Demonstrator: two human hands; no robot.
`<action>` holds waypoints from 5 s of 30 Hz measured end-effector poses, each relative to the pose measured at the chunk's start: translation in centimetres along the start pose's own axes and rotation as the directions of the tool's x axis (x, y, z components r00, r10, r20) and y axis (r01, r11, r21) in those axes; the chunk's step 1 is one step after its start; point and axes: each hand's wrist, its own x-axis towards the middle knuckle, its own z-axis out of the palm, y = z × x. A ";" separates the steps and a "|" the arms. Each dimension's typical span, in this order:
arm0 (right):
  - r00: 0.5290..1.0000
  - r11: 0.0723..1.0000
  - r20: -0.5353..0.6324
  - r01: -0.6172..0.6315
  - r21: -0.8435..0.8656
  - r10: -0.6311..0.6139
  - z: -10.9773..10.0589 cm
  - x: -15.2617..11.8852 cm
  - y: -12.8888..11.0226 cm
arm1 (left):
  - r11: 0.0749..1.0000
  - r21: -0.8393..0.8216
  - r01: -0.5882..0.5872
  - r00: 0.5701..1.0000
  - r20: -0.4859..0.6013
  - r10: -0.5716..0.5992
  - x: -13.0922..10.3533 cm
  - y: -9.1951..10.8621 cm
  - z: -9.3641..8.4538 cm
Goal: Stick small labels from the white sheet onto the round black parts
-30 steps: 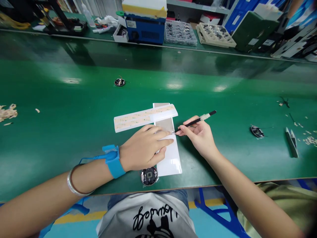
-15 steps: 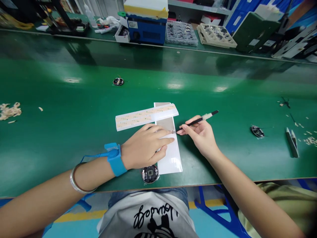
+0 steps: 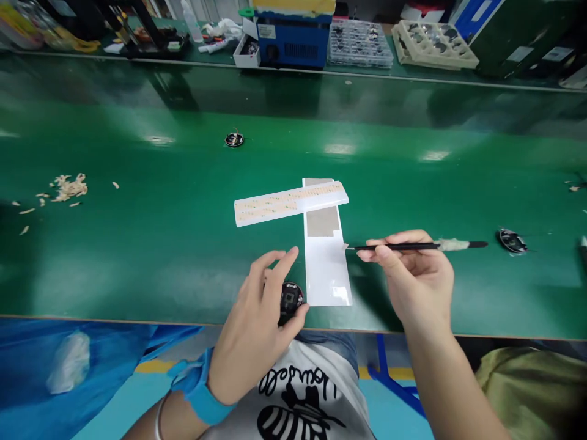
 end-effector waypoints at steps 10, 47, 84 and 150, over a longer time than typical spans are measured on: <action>0.998 0.995 -0.059 -0.004 -0.097 -0.002 2.0 -4.2 0.2 | 0.981 -0.158 0.111 0.994 -0.009 -0.113 -0.6 -0.7 0.4; 0.943 0.880 -0.092 0.259 -0.399 -0.319 6.0 -9.7 3.2 | 0.977 -0.211 0.035 0.987 -0.148 -0.068 -0.8 -0.1 1.2; 0.913 0.831 -0.111 0.302 -0.467 -0.394 6.3 -9.8 4.0 | 0.974 -0.227 -0.009 0.985 -0.170 -0.031 -0.8 -0.4 1.4; 0.906 0.815 -0.036 0.361 -0.453 -0.421 6.1 -9.8 4.1 | 0.982 -0.164 -0.099 0.968 -0.243 0.057 0.0 -0.7 1.2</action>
